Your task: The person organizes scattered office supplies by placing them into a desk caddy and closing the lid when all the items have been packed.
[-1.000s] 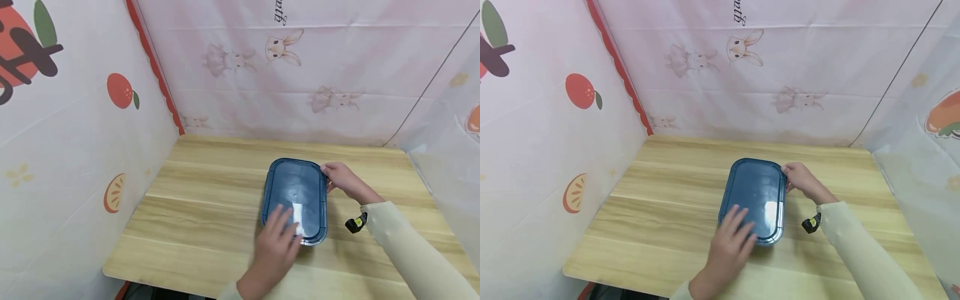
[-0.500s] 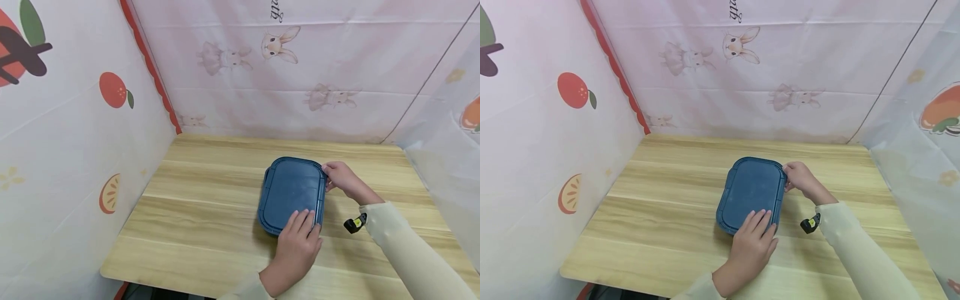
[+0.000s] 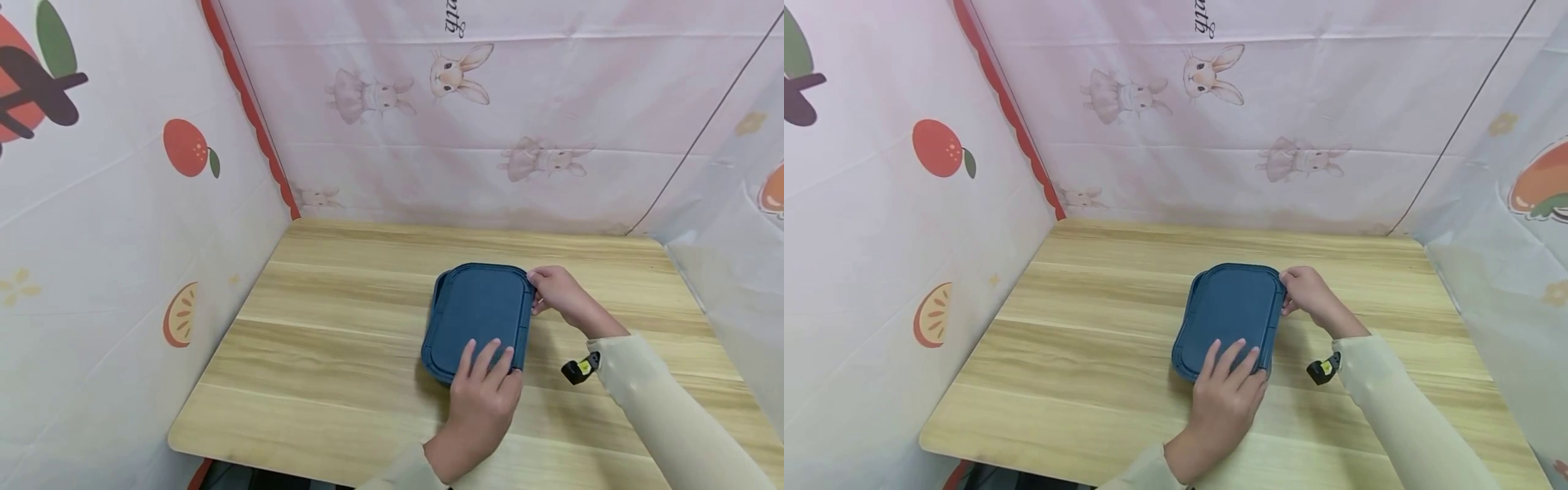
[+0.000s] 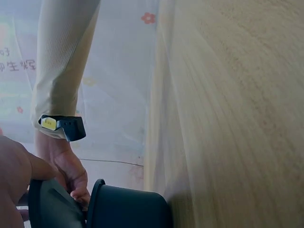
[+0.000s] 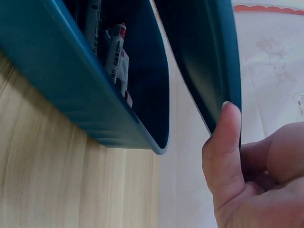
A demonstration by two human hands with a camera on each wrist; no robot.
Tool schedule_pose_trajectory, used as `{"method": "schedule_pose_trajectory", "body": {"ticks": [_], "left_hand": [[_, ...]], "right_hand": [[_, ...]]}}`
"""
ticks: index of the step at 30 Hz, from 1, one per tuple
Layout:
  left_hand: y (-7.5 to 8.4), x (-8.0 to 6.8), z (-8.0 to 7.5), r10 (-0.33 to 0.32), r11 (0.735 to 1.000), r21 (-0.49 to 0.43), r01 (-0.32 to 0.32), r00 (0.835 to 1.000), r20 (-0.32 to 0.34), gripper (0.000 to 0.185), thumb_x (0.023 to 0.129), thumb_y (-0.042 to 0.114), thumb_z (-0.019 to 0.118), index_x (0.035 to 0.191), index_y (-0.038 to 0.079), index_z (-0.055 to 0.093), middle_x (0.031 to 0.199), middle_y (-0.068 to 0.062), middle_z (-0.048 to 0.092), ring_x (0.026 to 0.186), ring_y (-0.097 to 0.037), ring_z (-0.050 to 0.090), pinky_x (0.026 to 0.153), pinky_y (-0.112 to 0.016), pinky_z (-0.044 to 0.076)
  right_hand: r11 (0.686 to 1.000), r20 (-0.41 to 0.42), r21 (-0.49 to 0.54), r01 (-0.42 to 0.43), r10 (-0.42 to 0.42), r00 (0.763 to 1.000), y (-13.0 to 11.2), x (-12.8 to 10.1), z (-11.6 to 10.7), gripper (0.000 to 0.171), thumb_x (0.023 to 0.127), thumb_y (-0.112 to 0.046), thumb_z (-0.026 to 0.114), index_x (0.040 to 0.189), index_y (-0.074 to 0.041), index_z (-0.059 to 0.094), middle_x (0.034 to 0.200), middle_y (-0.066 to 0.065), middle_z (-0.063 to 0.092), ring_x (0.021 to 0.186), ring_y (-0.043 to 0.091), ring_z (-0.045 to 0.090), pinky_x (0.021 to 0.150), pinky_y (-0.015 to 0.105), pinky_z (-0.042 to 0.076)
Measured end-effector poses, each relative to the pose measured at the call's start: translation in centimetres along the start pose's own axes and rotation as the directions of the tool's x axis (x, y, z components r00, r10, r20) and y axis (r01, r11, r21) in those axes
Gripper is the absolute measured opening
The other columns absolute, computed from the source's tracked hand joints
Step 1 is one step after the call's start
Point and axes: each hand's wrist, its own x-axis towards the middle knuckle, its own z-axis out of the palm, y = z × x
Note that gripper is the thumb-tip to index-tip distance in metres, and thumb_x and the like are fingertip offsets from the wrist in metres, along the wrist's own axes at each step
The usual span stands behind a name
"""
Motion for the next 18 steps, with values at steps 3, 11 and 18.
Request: {"method": "schedule_pose_trajectory", "body": {"ticks": [3, 11, 18], "left_hand": [[-0.1, 0.1, -0.1, -0.022, 1.0, -0.02, 0.022, 0.999, -0.037, 0.007, 0.091, 0.018, 0.072, 0.088, 0.019, 0.078, 0.117, -0.001, 0.075, 0.123, -0.024, 0.062, 0.104, -0.054, 0.049], [-1.1, 1.1, -1.0, 0.001, 1.0, -0.028, -0.007, 0.974, -0.228, 0.007, 0.09, 0.017, 0.073, 0.091, 0.014, 0.079, 0.114, -0.003, 0.076, 0.116, -0.024, 0.067, 0.095, -0.052, 0.054], [-2.5, 3.2, -3.0, 0.006, 1.0, 0.011, -0.002, 0.92, -0.392, 0.011, 0.092, 0.018, 0.071, 0.092, 0.011, 0.08, 0.107, -0.003, 0.078, 0.113, -0.027, 0.068, 0.096, -0.057, 0.045]], "right_hand": [[1.0, 0.002, 0.028, 0.012, -0.012, 1.0, -0.1, -0.1, -0.1, 0.047, 0.112, -0.022, 0.03, 0.132, 0.015, 0.05, 0.075, 0.007, 0.058, 0.062, 0.012, 0.059, 0.062, 0.033, 0.06], [0.994, -0.046, 0.084, 0.064, -0.061, 0.997, -1.0, -1.0, -0.2, 0.052, 0.11, -0.034, 0.036, 0.125, 0.012, 0.055, 0.08, 0.007, 0.062, 0.065, 0.016, 0.064, 0.062, 0.036, 0.061], [0.977, -0.103, 0.179, 0.116, -0.098, 0.99, -1.9, -2.3, -0.8, 0.057, 0.108, -0.048, 0.037, 0.112, 0.005, 0.059, 0.088, 0.007, 0.062, 0.066, 0.018, 0.069, 0.065, 0.041, 0.062]]}}
